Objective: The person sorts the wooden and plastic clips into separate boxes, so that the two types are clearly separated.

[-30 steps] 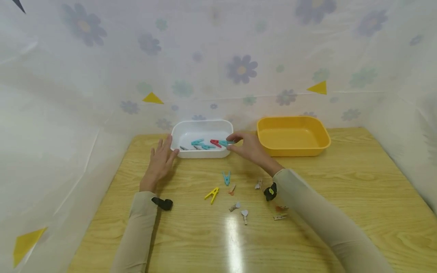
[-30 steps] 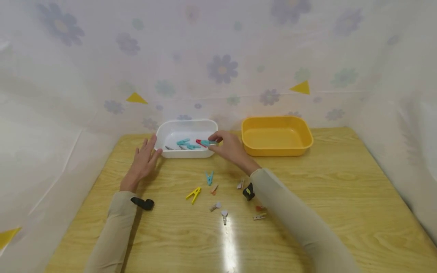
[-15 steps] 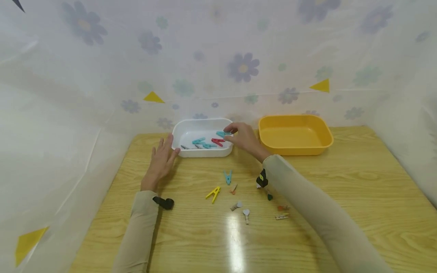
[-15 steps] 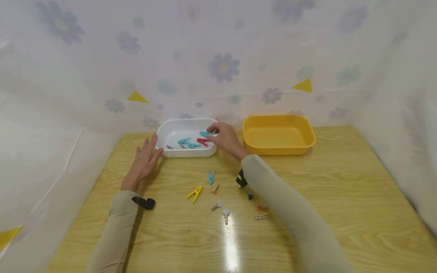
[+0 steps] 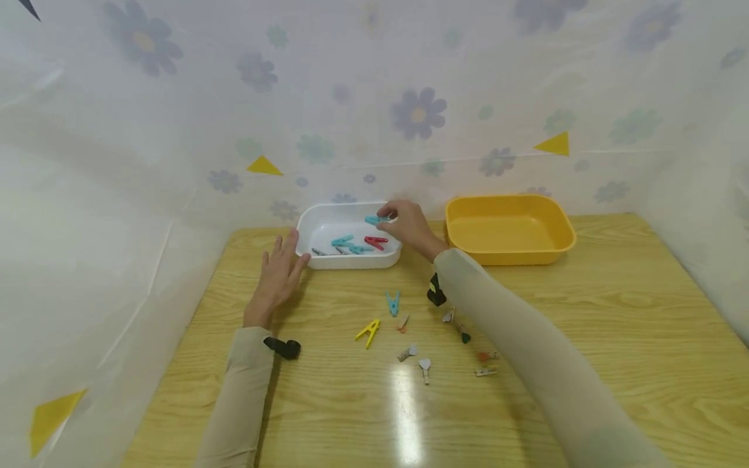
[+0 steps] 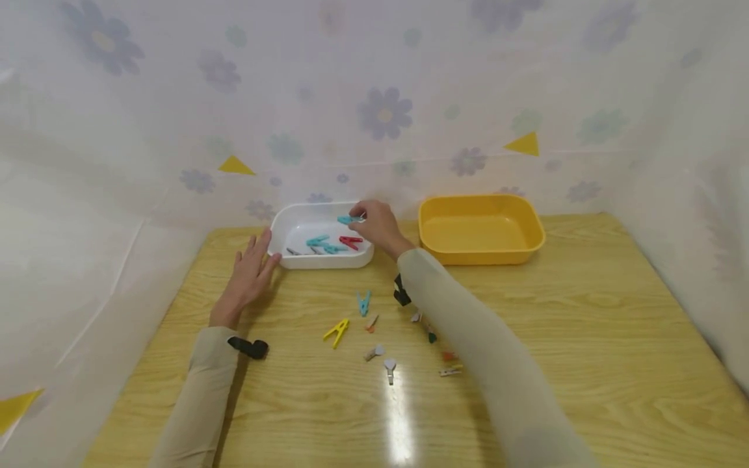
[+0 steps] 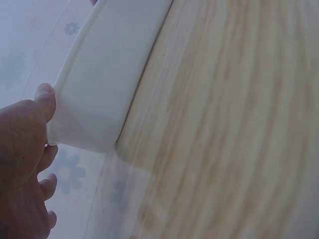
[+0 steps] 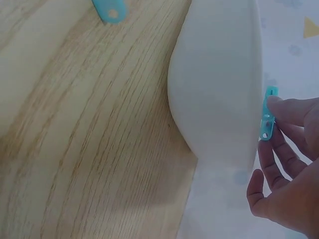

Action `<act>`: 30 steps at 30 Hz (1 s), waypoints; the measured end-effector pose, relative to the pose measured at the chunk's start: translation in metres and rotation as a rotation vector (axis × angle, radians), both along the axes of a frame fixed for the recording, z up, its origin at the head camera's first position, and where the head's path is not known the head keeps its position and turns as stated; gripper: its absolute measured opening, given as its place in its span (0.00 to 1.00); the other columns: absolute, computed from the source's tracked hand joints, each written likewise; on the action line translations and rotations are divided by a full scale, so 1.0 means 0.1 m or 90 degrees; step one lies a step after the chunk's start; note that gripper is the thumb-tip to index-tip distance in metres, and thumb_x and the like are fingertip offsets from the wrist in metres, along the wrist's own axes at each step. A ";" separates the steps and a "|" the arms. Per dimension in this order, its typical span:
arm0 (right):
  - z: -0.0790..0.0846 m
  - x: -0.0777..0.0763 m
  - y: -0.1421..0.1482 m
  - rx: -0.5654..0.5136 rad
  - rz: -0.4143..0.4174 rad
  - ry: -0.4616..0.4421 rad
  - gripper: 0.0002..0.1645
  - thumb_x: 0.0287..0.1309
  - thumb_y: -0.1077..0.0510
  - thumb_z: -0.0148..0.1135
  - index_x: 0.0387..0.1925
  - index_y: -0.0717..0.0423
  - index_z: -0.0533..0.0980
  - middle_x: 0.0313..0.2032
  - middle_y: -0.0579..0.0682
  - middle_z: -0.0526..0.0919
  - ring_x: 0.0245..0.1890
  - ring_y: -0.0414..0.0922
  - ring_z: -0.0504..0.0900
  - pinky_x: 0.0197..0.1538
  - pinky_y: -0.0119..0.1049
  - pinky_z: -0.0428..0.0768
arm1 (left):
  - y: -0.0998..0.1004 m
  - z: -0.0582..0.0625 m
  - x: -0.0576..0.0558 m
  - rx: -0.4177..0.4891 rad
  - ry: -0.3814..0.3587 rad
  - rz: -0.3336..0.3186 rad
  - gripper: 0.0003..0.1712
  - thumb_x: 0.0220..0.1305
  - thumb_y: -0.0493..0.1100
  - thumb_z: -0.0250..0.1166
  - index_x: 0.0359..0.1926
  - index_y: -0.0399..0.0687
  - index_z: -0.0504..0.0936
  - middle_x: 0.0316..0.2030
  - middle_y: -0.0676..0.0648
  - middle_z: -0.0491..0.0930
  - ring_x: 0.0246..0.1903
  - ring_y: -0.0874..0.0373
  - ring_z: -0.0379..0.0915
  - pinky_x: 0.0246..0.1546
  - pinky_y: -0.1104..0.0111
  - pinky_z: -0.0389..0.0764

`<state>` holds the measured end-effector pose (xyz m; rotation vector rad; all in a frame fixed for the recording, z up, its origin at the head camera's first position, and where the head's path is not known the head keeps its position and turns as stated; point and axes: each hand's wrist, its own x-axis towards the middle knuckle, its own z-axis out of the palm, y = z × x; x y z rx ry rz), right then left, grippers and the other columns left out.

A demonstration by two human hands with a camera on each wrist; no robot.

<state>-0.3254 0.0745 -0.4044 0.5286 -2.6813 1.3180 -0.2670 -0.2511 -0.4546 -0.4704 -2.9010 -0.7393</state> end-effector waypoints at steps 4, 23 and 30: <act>-0.03 -0.05 -0.02 0.011 -0.006 -0.004 0.13 0.62 0.62 0.71 0.47 0.63 0.84 0.47 0.57 0.86 0.49 0.53 0.80 0.57 0.44 0.79 | 0.00 -0.01 0.01 -0.001 -0.001 0.003 0.41 0.83 0.60 0.41 0.83 0.44 0.41 0.81 0.43 0.42 0.79 0.37 0.32 0.73 0.35 0.33; -0.16 -0.17 -0.07 0.095 -0.019 -0.028 0.14 0.65 0.58 0.70 0.49 0.60 0.85 0.48 0.55 0.85 0.50 0.52 0.79 0.60 0.51 0.74 | 0.05 -0.01 0.02 -0.002 0.003 0.008 0.40 0.83 0.58 0.42 0.82 0.43 0.42 0.81 0.43 0.42 0.80 0.38 0.32 0.73 0.34 0.34; -0.20 -0.20 -0.07 0.112 -0.028 -0.010 0.14 0.65 0.58 0.70 0.50 0.60 0.85 0.49 0.55 0.86 0.51 0.52 0.80 0.61 0.53 0.73 | 0.07 -0.01 0.03 -0.003 0.003 0.003 0.41 0.83 0.59 0.43 0.83 0.44 0.41 0.82 0.45 0.42 0.79 0.38 0.33 0.73 0.35 0.35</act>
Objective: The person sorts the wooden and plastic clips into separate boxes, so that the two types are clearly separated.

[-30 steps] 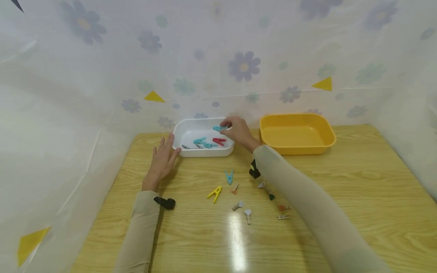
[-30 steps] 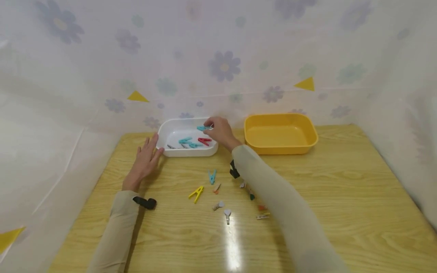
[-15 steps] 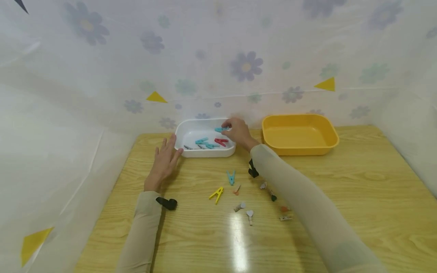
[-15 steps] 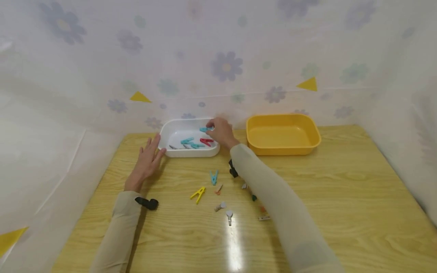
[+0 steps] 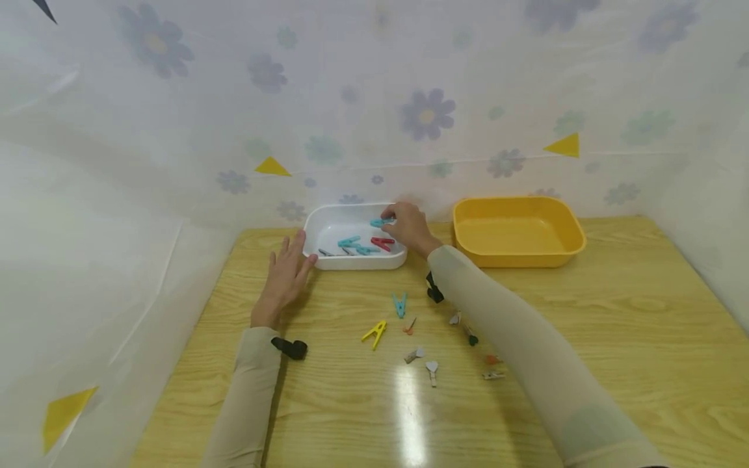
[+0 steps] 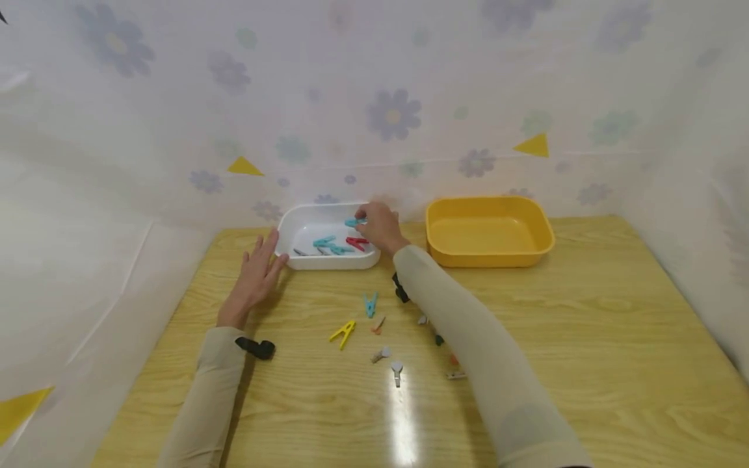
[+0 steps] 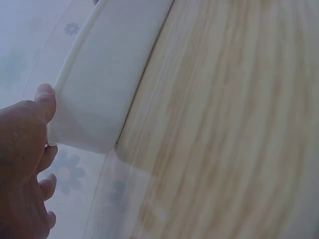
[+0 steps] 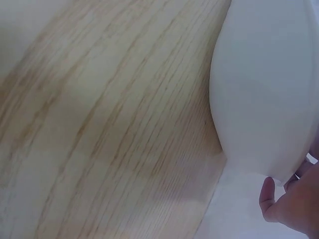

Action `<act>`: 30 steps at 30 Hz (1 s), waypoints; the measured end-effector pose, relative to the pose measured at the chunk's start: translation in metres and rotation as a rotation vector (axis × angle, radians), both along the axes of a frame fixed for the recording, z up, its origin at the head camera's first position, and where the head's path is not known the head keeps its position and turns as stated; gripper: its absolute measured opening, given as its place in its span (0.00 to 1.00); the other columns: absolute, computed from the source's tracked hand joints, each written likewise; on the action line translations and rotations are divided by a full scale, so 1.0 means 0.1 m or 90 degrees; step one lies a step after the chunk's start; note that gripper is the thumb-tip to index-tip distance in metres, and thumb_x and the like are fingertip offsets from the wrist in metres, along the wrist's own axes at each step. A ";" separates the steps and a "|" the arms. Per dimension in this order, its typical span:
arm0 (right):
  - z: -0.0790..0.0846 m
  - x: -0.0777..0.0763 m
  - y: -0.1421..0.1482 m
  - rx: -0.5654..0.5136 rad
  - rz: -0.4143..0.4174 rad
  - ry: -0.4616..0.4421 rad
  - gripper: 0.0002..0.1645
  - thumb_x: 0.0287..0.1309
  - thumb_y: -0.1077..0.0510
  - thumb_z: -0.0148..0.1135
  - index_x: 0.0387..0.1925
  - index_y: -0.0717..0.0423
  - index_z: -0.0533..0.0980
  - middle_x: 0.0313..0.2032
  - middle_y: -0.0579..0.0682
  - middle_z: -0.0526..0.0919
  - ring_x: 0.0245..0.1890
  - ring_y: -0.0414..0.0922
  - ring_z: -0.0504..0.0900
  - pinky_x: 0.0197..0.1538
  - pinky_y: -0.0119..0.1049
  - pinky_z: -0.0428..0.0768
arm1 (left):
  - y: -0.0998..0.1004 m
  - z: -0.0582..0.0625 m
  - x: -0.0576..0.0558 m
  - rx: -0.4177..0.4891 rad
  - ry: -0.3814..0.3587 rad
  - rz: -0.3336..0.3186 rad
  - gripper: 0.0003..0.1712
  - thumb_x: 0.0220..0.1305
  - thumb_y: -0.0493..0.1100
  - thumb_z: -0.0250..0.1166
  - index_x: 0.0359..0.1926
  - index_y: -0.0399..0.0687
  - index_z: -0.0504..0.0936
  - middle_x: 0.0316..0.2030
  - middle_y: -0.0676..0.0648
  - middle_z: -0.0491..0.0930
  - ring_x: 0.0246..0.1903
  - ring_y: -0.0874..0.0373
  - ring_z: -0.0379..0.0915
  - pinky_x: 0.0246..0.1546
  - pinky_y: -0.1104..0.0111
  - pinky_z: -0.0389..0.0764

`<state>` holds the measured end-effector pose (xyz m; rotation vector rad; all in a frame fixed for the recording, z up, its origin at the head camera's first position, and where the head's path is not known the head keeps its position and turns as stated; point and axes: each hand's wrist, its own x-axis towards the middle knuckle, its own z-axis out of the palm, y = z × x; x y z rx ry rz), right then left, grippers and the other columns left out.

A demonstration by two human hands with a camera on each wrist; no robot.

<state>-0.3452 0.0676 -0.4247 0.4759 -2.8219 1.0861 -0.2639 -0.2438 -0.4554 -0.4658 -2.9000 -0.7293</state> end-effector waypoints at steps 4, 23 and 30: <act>0.00 0.00 0.00 0.001 -0.004 -0.002 0.13 0.66 0.58 0.69 0.50 0.59 0.85 0.49 0.54 0.85 0.52 0.52 0.79 0.62 0.54 0.72 | 0.01 0.01 0.00 0.004 0.003 0.001 0.40 0.83 0.59 0.43 0.83 0.45 0.42 0.81 0.45 0.43 0.80 0.39 0.32 0.73 0.35 0.35; -0.04 0.05 0.04 -0.048 0.018 0.023 0.14 0.65 0.61 0.69 0.50 0.64 0.84 0.50 0.56 0.85 0.54 0.54 0.78 0.62 0.52 0.74 | 0.00 -0.01 -0.01 0.000 -0.004 -0.001 0.41 0.83 0.60 0.42 0.83 0.44 0.41 0.82 0.44 0.42 0.80 0.41 0.30 0.73 0.35 0.34; 0.04 0.15 0.13 -0.094 0.006 0.060 0.13 0.66 0.60 0.69 0.49 0.63 0.83 0.50 0.56 0.85 0.54 0.53 0.79 0.64 0.48 0.74 | -0.01 -0.02 -0.03 -0.007 -0.003 0.004 0.41 0.83 0.60 0.41 0.83 0.44 0.41 0.81 0.43 0.43 0.80 0.38 0.32 0.73 0.35 0.35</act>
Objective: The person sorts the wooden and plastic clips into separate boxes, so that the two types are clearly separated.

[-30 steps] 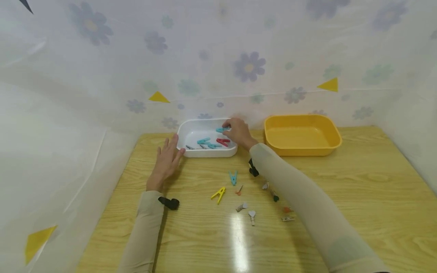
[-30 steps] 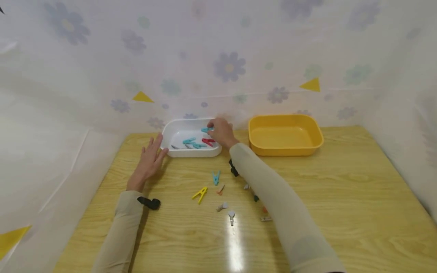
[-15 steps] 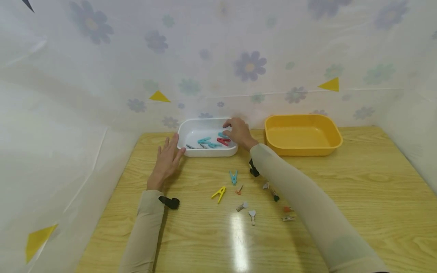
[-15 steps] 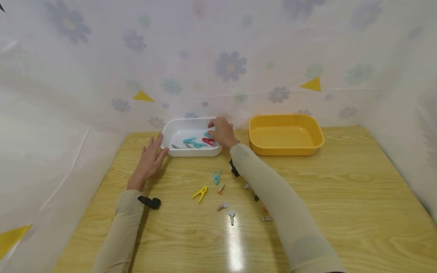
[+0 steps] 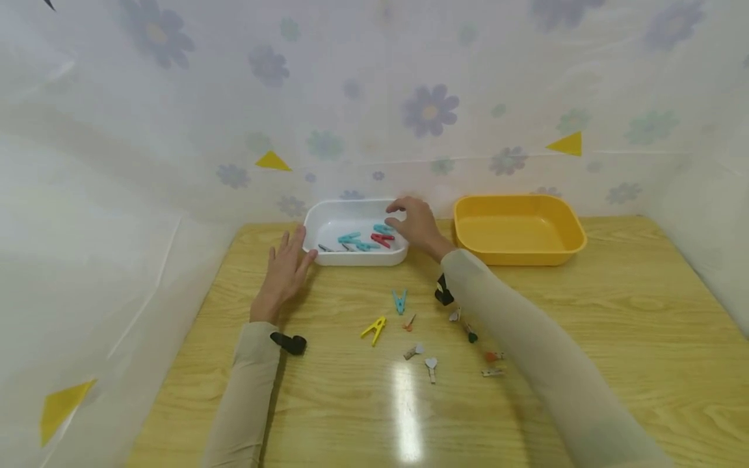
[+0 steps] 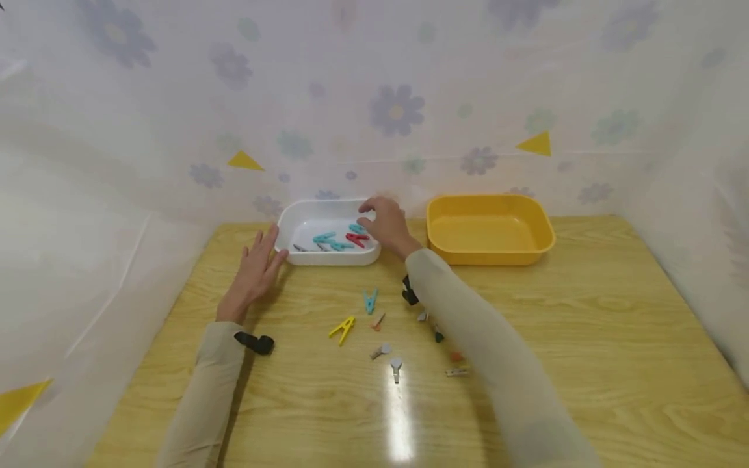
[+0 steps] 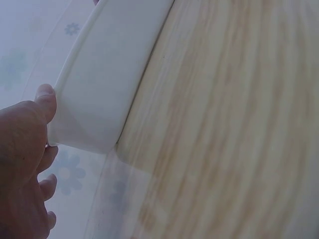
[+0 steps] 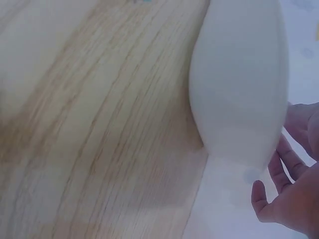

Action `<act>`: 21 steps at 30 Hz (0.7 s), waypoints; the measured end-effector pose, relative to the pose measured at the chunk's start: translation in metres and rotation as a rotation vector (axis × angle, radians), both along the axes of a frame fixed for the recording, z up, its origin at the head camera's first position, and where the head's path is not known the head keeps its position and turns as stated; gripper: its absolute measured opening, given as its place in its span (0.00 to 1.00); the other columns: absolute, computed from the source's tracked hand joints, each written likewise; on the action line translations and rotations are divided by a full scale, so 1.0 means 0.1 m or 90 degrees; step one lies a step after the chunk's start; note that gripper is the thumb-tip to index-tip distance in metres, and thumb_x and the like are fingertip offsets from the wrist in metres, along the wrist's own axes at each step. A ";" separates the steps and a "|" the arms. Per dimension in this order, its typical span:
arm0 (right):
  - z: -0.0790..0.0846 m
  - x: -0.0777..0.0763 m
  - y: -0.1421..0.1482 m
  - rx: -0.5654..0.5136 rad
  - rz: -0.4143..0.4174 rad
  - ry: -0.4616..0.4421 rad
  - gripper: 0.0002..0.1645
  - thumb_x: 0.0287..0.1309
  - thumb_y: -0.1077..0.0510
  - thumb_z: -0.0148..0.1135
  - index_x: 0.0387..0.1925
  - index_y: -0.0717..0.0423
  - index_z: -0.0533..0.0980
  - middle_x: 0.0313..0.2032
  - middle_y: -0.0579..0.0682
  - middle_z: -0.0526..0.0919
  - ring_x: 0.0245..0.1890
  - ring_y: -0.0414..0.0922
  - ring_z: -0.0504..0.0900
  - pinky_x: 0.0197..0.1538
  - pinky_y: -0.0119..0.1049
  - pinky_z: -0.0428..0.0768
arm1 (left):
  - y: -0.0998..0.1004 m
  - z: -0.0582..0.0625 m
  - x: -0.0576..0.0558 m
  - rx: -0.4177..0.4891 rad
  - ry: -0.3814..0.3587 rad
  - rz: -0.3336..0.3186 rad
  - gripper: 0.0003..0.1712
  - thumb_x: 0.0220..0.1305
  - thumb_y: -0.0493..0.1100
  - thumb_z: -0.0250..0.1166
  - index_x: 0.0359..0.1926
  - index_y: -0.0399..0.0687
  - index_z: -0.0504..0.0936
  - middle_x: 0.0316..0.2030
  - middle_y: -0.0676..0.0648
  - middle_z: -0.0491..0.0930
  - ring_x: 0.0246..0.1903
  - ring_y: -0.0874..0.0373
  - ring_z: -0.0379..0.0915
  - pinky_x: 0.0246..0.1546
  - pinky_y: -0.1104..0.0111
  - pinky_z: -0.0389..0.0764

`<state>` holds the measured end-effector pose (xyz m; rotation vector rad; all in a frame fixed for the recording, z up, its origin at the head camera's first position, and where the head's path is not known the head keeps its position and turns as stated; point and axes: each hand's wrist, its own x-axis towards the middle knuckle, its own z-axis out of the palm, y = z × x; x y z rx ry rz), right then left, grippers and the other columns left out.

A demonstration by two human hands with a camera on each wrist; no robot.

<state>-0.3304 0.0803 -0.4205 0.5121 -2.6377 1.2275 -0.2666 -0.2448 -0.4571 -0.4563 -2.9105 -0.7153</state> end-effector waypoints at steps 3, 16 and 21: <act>0.05 0.07 0.05 -0.032 0.000 0.016 0.14 0.66 0.59 0.70 0.49 0.64 0.83 0.51 0.56 0.85 0.54 0.55 0.79 0.64 0.49 0.75 | 0.00 -0.01 -0.01 -0.003 0.002 0.000 0.41 0.83 0.61 0.41 0.83 0.44 0.41 0.82 0.43 0.42 0.80 0.38 0.32 0.73 0.35 0.35; 0.21 0.58 0.07 -0.116 0.030 -0.007 0.17 0.66 0.54 0.71 0.52 0.56 0.83 0.51 0.53 0.85 0.54 0.54 0.80 0.56 0.53 0.79 | -0.09 -0.02 -0.02 -0.008 0.000 0.004 0.41 0.83 0.60 0.39 0.83 0.45 0.40 0.81 0.41 0.43 0.80 0.38 0.31 0.73 0.35 0.35; 0.20 0.78 0.07 -0.131 0.056 -0.026 0.18 0.65 0.54 0.72 0.54 0.54 0.82 0.51 0.52 0.86 0.53 0.55 0.81 0.53 0.50 0.80 | -0.13 0.00 -0.03 -0.004 -0.002 0.002 0.41 0.83 0.60 0.40 0.83 0.44 0.40 0.81 0.41 0.42 0.80 0.38 0.30 0.73 0.34 0.34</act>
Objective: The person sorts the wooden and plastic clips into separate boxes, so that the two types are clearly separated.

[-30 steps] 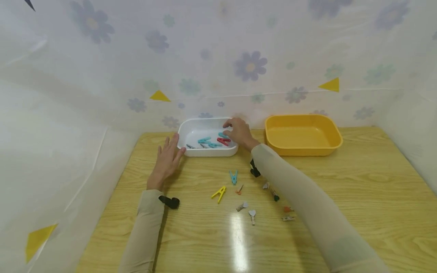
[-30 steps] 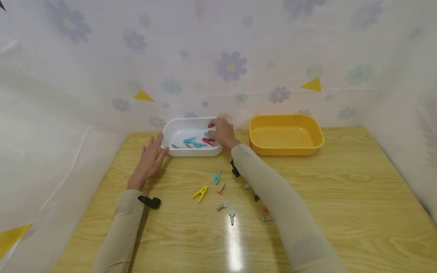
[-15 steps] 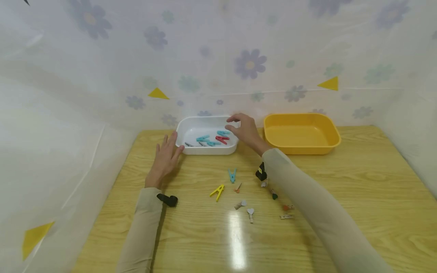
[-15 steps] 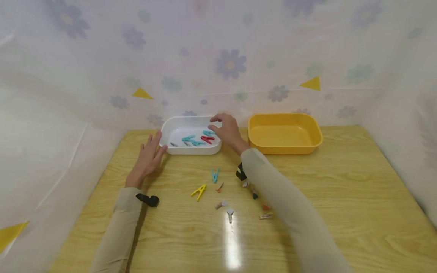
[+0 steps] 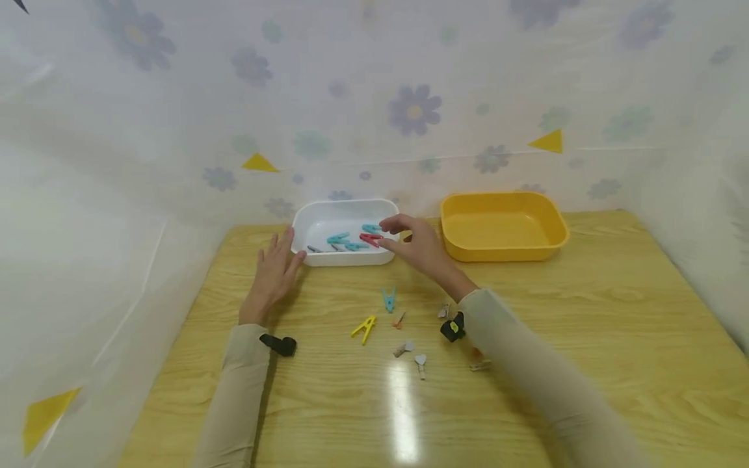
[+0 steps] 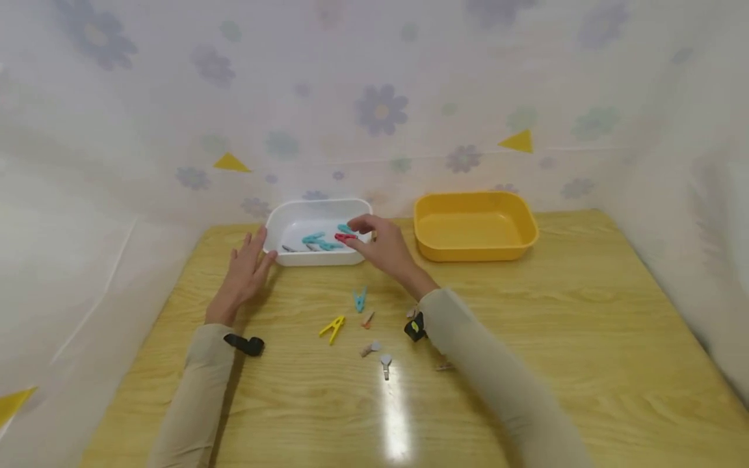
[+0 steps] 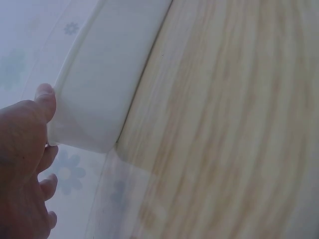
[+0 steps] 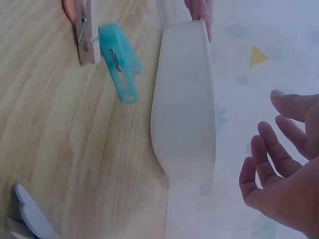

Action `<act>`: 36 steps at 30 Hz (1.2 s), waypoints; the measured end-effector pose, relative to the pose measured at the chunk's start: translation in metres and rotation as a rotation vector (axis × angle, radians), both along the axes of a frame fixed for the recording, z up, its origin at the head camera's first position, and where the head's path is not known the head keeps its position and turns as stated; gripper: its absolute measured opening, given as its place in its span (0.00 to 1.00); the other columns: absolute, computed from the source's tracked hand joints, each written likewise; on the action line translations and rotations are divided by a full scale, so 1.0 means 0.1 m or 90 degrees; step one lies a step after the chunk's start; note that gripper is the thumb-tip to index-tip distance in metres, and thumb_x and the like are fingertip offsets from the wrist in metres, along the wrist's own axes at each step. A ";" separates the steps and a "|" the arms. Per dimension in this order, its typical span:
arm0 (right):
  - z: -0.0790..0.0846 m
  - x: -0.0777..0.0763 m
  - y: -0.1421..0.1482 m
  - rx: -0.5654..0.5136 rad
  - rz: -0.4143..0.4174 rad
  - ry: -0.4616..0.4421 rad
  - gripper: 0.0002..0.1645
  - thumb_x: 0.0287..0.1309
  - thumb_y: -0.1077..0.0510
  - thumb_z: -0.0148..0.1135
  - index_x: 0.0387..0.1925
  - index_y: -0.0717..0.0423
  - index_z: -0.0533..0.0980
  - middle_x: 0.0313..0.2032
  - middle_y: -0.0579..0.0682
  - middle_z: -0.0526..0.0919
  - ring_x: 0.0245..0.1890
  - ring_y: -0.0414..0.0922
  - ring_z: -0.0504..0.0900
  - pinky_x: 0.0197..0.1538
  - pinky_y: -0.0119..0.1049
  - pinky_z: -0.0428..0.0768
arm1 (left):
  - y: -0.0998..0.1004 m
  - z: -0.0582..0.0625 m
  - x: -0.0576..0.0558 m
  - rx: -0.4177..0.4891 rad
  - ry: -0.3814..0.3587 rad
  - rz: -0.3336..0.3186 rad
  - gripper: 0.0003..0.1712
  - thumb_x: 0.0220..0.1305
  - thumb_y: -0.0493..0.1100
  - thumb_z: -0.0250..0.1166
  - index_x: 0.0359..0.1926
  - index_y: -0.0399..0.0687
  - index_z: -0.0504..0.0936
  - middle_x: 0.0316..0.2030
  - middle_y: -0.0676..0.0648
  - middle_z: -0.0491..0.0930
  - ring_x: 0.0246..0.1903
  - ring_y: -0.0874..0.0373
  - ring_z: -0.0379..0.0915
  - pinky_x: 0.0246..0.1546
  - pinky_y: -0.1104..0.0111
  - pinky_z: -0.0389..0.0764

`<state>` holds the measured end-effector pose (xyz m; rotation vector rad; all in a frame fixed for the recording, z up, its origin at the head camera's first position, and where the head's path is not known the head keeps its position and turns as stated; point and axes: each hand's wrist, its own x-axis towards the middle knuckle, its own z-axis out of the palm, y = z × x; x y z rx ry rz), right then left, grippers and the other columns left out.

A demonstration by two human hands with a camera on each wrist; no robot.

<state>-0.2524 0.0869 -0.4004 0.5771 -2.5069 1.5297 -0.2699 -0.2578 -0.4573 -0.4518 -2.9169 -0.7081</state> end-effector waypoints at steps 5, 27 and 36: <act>0.00 0.17 0.03 -0.042 0.030 -0.029 0.21 0.65 0.55 0.71 0.58 0.53 0.81 0.53 0.53 0.85 0.51 0.51 0.82 0.51 0.50 0.81 | -0.03 -0.01 0.00 0.003 -0.002 -0.002 0.41 0.83 0.59 0.41 0.82 0.42 0.41 0.81 0.40 0.42 0.80 0.39 0.29 0.73 0.34 0.34; -0.22 0.65 -0.06 -0.106 0.105 -0.081 0.19 0.65 0.57 0.70 0.57 0.52 0.81 0.53 0.47 0.85 0.55 0.57 0.81 0.52 0.51 0.81 | 0.03 0.02 0.00 0.012 -0.003 -0.010 0.40 0.84 0.58 0.41 0.82 0.41 0.41 0.81 0.40 0.41 0.79 0.38 0.29 0.72 0.33 0.34; -0.43 0.70 -0.18 -0.050 0.147 -0.097 0.20 0.64 0.60 0.72 0.56 0.59 0.81 0.52 0.60 0.84 0.49 0.52 0.82 0.45 0.39 0.83 | 0.01 -0.01 -0.03 0.004 -0.009 -0.009 0.41 0.83 0.59 0.41 0.82 0.42 0.40 0.81 0.40 0.41 0.79 0.37 0.30 0.72 0.34 0.33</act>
